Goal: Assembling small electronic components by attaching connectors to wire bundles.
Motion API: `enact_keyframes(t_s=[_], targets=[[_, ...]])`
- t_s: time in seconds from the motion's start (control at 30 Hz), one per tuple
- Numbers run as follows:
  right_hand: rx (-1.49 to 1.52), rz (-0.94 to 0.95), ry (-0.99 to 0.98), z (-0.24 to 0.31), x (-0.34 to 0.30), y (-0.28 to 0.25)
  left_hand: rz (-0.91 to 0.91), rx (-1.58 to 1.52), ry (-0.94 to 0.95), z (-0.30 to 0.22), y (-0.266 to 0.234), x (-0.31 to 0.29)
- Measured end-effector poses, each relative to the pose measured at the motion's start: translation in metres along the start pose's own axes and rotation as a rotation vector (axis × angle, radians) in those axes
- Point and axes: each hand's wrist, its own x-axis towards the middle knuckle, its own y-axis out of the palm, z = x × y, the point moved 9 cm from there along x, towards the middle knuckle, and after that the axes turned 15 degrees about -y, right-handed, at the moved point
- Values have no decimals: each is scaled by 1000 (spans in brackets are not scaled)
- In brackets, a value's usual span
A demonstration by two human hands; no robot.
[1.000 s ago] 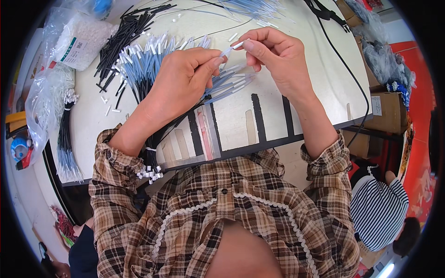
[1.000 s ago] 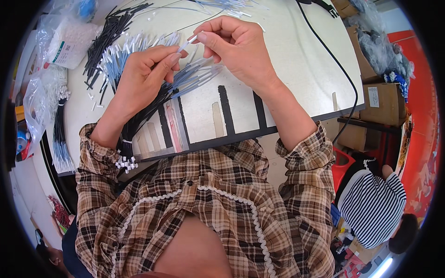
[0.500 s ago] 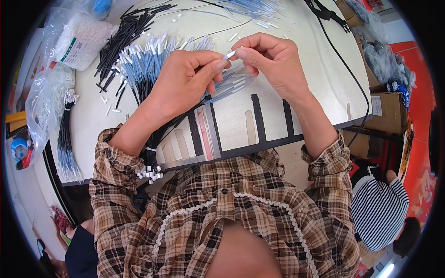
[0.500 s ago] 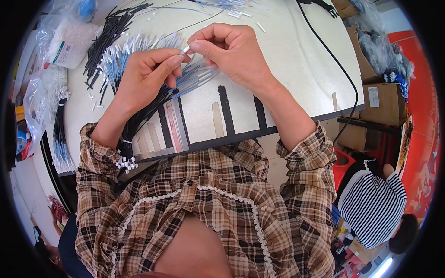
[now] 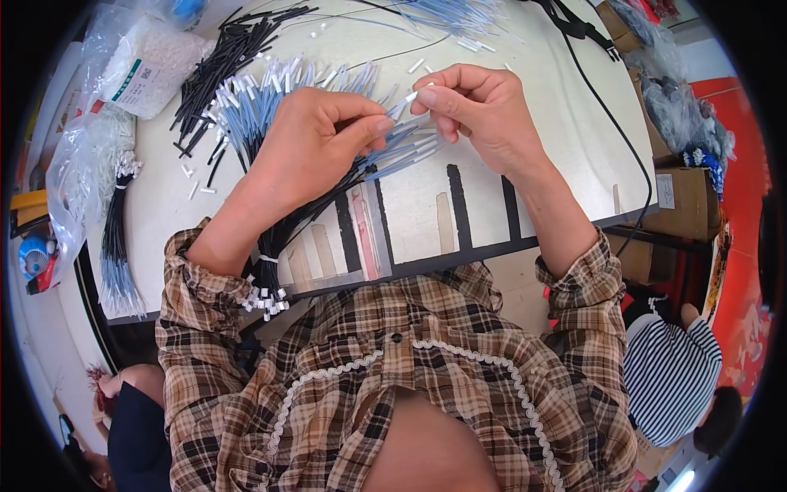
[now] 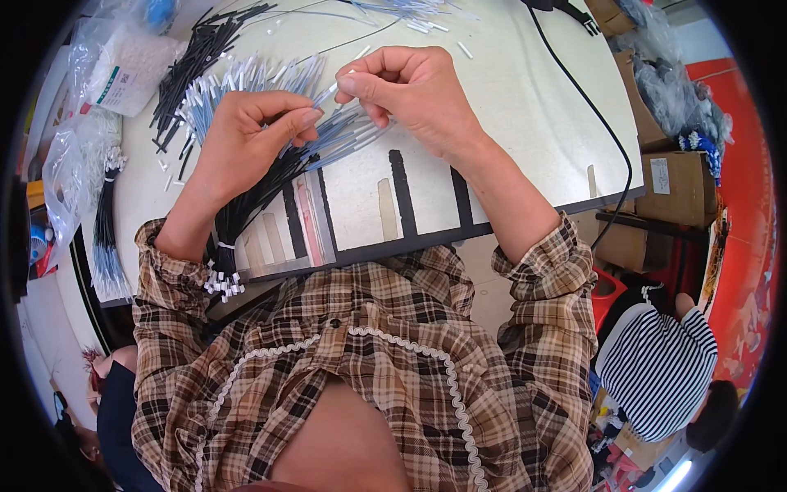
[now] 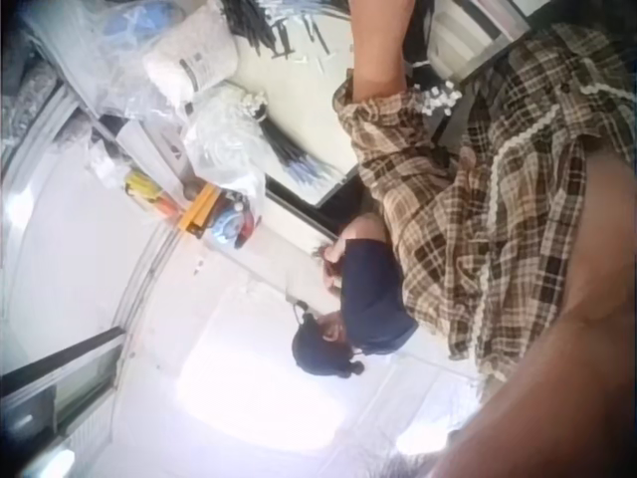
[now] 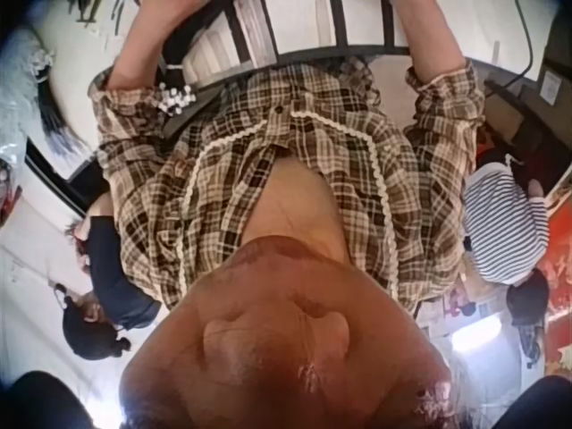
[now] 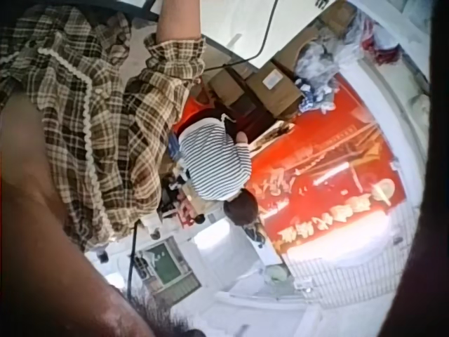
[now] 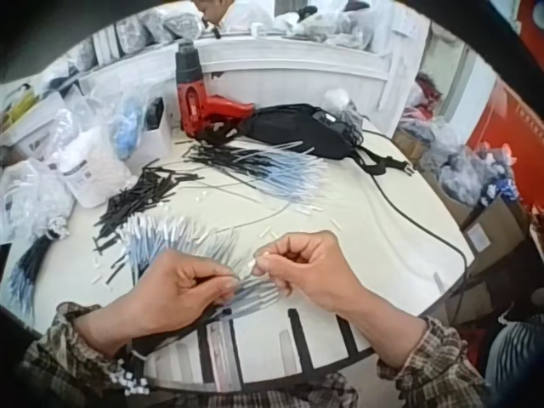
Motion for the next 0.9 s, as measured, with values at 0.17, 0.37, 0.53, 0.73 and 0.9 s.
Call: enact_keyframes(t_s=[0.17,0.37,0.53,0.73,0.9], targets=[[14,15,51,-4,-3,3,-15,-9,4,-1,2,-1],[18,61,56,-6,-5,11,-8,32,-17,-1,7,-1],[-132,139,64,-1,-6,16,21,47,-65,3,11,0],[-224,181,60,6,-7,13,20,-69,-59,-3,6,0],[-247,203,71,19,-6,6,40,-65,-21,-7,9,-1]])
